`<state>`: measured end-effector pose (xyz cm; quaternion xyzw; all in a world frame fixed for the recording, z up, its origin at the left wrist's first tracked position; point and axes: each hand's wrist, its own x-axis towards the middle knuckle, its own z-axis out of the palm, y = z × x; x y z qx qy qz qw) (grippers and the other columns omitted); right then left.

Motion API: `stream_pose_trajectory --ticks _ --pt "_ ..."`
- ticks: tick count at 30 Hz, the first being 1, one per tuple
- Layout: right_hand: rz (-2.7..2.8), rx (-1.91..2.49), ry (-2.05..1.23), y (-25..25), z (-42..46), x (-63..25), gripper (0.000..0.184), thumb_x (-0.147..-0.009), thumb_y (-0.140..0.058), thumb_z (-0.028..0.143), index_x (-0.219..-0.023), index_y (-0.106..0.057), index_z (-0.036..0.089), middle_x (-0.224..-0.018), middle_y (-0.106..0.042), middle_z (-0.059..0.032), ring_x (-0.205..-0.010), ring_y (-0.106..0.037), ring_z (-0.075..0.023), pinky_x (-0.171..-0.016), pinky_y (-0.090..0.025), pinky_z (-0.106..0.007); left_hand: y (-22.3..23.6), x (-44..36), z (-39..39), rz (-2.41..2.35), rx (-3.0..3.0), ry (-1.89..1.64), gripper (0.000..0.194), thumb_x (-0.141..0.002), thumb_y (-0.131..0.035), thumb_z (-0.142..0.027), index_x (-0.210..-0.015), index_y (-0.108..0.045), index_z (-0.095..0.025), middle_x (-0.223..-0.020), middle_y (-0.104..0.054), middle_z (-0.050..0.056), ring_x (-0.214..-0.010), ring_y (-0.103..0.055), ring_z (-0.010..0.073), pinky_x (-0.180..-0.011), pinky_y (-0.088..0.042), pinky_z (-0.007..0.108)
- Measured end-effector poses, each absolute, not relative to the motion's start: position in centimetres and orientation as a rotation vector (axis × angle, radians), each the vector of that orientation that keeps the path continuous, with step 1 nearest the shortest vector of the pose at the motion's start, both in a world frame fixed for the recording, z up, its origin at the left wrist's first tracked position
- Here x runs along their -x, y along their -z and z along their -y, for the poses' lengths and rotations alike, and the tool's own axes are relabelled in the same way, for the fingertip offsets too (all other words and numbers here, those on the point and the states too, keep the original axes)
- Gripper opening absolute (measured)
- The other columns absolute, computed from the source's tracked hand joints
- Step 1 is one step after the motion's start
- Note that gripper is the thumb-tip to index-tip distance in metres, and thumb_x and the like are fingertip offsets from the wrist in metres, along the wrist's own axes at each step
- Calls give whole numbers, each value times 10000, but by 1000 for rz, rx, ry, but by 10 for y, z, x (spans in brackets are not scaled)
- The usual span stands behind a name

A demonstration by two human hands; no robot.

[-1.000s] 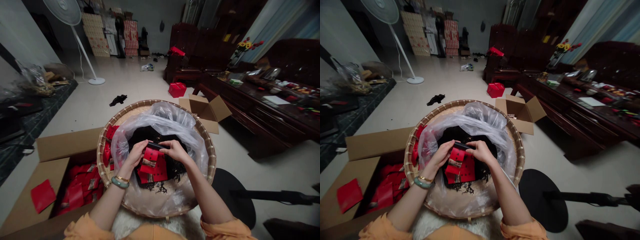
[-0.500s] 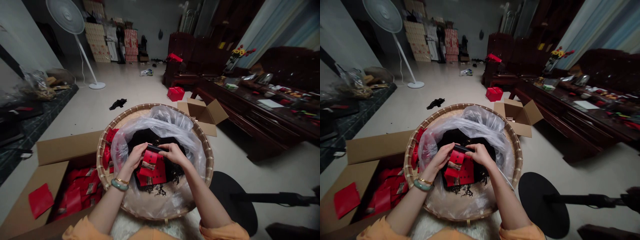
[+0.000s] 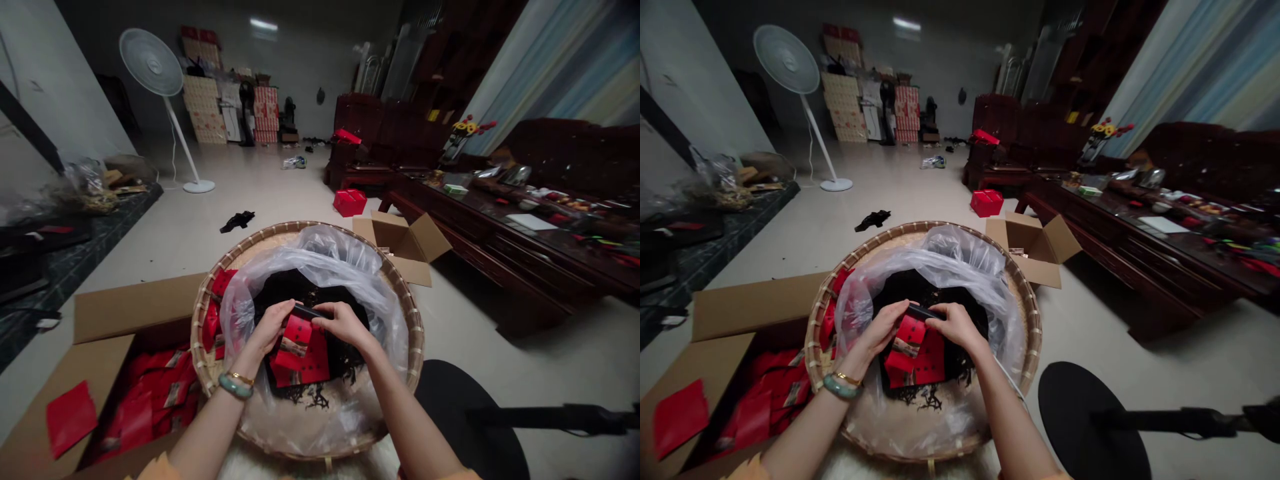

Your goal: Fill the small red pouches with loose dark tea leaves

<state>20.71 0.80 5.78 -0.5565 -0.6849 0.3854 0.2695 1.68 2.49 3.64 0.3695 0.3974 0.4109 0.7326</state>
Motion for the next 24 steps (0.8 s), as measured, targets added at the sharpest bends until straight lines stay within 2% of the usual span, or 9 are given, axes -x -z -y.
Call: stream_pose_trajectory --ticks 3,7,12,14,16,20,22,24 --pt "1799 1497 -1044 -54 -8 -208 318 -708 -641 299 -1001 -705 192 -904 -723 -36 -779 -628 -215 -721 -471 -300 -37 -15 -25 -843 -807 -886 426 -678 -708 -429 -960 -640 -117 -755 -695 44 -585 -619 115 -572 -491 218" --pt "1637 1468 -1150 -48 -8 -208 399 -683 -673 352 -1039 -685 173 -953 -708 -60 -763 -617 -206 -690 -472 -301 -38 -11 -25 -814 -938 -863 439 -616 -770 -294 -993 -620 -126 -874 -707 66 -724 -663 158 -639 -518 235" --pt "1384 1313 -1490 -45 -4 -209 471 -666 -693 435 -1043 -665 154 -716 -668 -21 -516 -517 -107 -460 -375 -210 -42 -10 -21 -910 -1014 -790 590 -606 -768 -283 -1126 -537 -131 -869 -713 81 -645 -672 190 -501 -514 245" --pt "1302 1254 -1569 -47 -1 -212 481 -674 -679 465 -1032 -662 144 -639 -630 -4 -474 -478 -90 -426 -336 -197 -42 -9 -21 -955 -1018 -788 656 -599 -772 -269 -1181 -502 -132 -842 -719 78 -624 -670 188 -502 -515 249" --pt "1239 1241 -1556 -48 1 -218 494 -706 -637 487 -1051 -647 134 -671 -638 -17 -477 -481 -90 -423 -331 -200 -41 -6 -21 -982 -1011 -806 716 -601 -772 -265 -1236 -465 -144 -856 -722 83 -633 -672 189 -516 -521 257" --pt "1388 1502 -1238 -41 8 -236 520 -680 -668 423 -1110 -620 134 -900 -687 -83 -662 -599 -167 -544 -431 -257 -36 -1 -22 -926 -972 -916 700 -625 -762 -272 -1251 -463 -181 -928 -709 77 -712 -682 183 -596 -546 268" --pt "1554 1682 -1006 -31 12 -243 491 -651 -700 360 -1088 -639 146 -987 -685 -102 -825 -626 -229 -686 -466 -315 -36 -1 -22 -919 -959 -967 593 -633 -756 -284 -1170 -530 -178 -899 -703 54 -682 -677 164 -585 -547 250" --pt "1668 1814 -802 -21 17 -247 454 -650 -701 314 -1077 -650 170 -1045 -677 -106 -944 -612 -269 -803 -452 -357 -38 -4 -20 -973 -933 -993 477 -630 -750 -326 -1047 -591 -159 -809 -693 31 -594 -658 153 -505 -539 244"
